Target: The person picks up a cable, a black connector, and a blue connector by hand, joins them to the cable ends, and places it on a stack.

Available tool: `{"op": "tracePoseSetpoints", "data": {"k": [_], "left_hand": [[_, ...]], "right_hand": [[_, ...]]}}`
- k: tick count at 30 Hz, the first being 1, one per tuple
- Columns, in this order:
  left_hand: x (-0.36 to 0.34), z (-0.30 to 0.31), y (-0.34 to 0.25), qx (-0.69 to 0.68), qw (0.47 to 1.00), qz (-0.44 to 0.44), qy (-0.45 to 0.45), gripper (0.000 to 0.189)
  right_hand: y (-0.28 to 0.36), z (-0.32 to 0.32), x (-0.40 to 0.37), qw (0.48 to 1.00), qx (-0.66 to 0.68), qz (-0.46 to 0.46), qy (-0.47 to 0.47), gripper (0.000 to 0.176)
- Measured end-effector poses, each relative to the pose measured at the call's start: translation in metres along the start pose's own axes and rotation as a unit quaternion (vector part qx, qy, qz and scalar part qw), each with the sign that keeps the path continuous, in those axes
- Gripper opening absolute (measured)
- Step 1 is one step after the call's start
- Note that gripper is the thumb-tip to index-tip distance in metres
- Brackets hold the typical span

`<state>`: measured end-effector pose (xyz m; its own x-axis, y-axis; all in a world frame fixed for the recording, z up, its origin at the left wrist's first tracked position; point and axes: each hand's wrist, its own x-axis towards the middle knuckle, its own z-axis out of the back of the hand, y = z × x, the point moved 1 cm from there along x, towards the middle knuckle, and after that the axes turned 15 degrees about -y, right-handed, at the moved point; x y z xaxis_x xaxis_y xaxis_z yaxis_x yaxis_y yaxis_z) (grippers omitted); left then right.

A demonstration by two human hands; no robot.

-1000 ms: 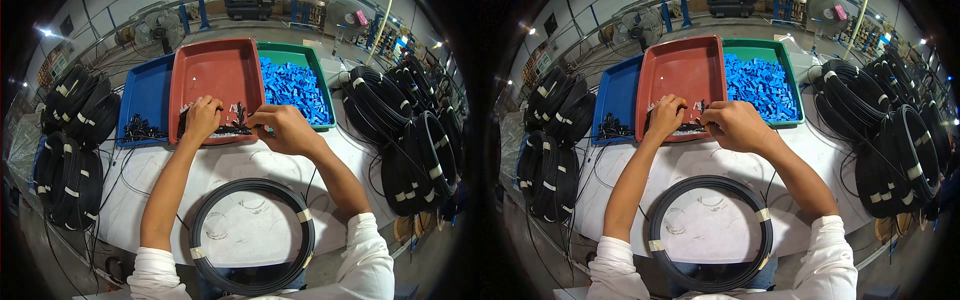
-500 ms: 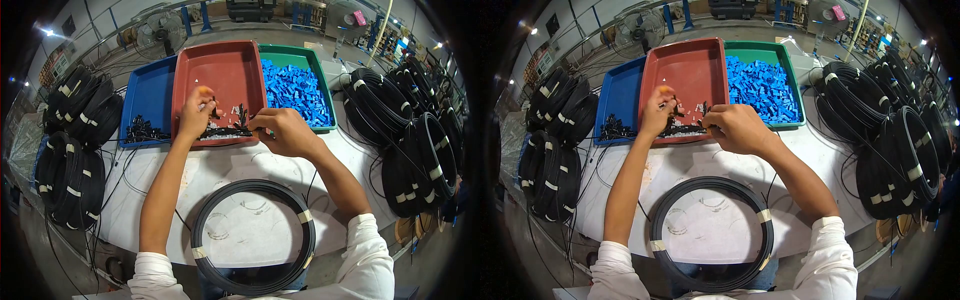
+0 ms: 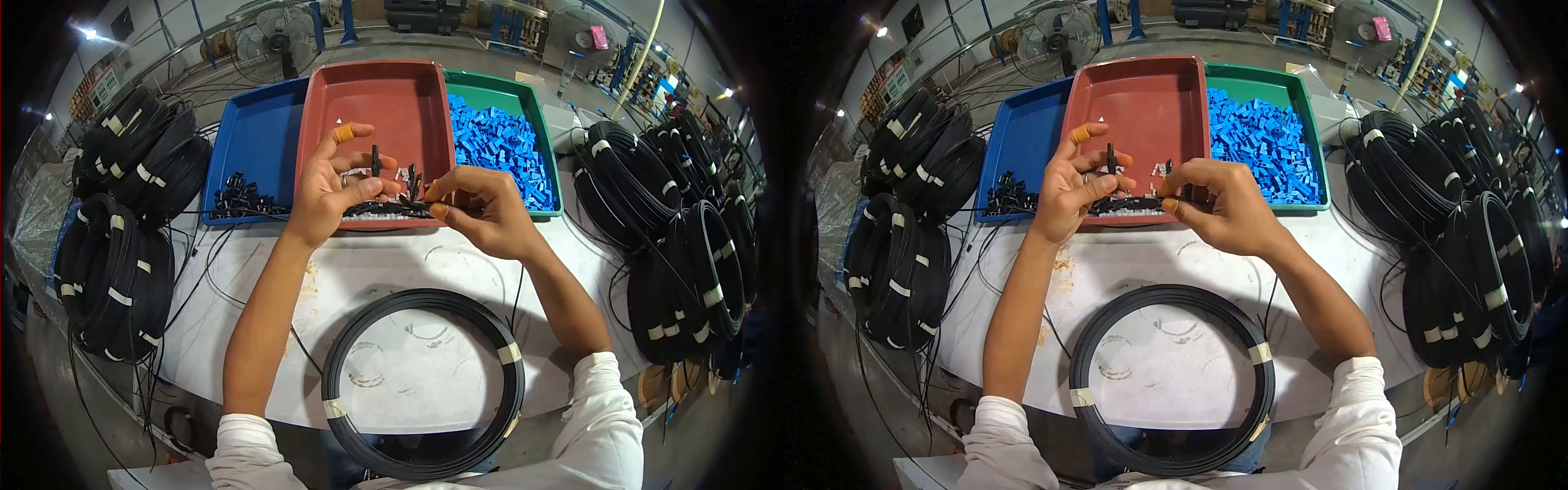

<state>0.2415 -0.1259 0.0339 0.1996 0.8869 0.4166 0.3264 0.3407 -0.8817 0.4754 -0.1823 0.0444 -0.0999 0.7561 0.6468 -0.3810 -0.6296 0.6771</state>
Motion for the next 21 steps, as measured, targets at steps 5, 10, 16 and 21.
{"op": "tracePoseSetpoints", "data": {"k": [5,10,16,21], "left_hand": [[-0.007,-0.010,-0.008,0.052,0.998,-0.040,-0.008,0.047],[-0.015,-0.020,-0.011,0.130,0.988,-0.080,0.016,0.046],[-0.021,-0.028,-0.017,0.244,0.964,-0.107,0.003,0.044],[-0.023,-0.031,-0.015,0.262,0.957,-0.124,0.012,0.044]], "right_hand": [[0.005,0.001,-0.004,0.994,0.106,-0.027,-0.012,0.014],[0.006,0.000,-0.004,0.990,0.135,-0.010,-0.032,0.016],[-0.001,-0.001,-0.002,0.992,0.115,-0.039,-0.032,0.022],[-0.003,0.003,-0.002,0.995,0.085,-0.044,-0.007,0.024]]}}
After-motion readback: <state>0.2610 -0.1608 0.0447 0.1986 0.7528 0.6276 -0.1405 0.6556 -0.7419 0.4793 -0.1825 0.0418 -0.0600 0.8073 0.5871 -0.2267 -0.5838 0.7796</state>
